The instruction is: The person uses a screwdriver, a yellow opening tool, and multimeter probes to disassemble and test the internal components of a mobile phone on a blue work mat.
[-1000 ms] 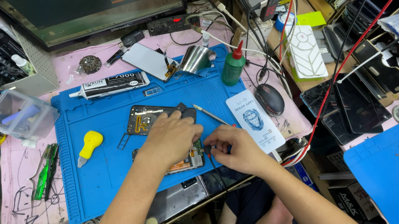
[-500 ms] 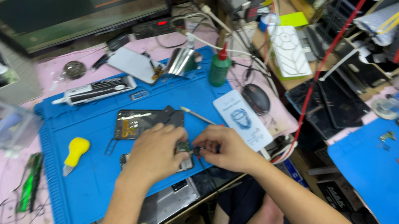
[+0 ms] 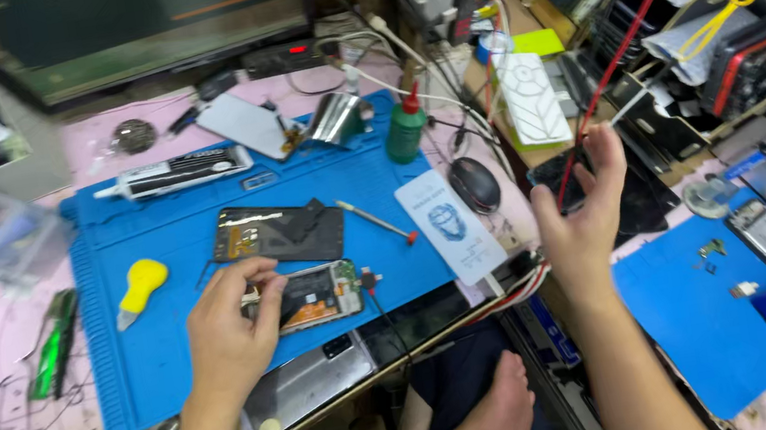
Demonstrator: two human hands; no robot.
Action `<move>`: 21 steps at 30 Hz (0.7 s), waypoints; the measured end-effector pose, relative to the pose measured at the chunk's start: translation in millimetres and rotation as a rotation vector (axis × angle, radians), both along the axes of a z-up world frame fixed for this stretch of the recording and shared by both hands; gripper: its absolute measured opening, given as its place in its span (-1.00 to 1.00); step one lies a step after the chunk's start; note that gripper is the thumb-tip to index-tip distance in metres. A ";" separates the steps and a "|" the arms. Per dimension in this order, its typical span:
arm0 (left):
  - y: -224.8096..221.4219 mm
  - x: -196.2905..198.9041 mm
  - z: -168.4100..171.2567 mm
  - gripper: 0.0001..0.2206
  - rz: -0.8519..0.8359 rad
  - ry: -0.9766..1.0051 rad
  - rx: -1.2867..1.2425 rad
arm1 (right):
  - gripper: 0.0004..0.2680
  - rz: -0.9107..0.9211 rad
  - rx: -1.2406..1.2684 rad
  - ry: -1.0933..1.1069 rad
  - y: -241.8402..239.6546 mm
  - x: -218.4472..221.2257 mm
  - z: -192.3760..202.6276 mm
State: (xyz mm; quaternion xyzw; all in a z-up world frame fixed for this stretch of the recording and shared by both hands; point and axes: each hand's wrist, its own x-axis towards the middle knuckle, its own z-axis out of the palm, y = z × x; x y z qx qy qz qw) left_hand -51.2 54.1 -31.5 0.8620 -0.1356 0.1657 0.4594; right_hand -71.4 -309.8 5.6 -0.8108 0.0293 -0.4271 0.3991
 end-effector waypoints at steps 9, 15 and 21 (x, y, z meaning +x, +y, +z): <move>4.7 -5.3 6.3 -0.72 0.086 -0.079 0.062 | -0.78 0.294 0.468 0.400 -49.4 -40.5 -53.1; -9.0 -17.5 30.3 -0.60 -0.020 -0.104 0.281 | -0.84 0.580 0.668 0.453 -20.8 -120.6 -63.2; -70.7 -71.7 42.9 -0.32 -0.593 -0.040 -0.089 | -0.90 1.126 1.126 0.176 14.5 -137.3 -11.8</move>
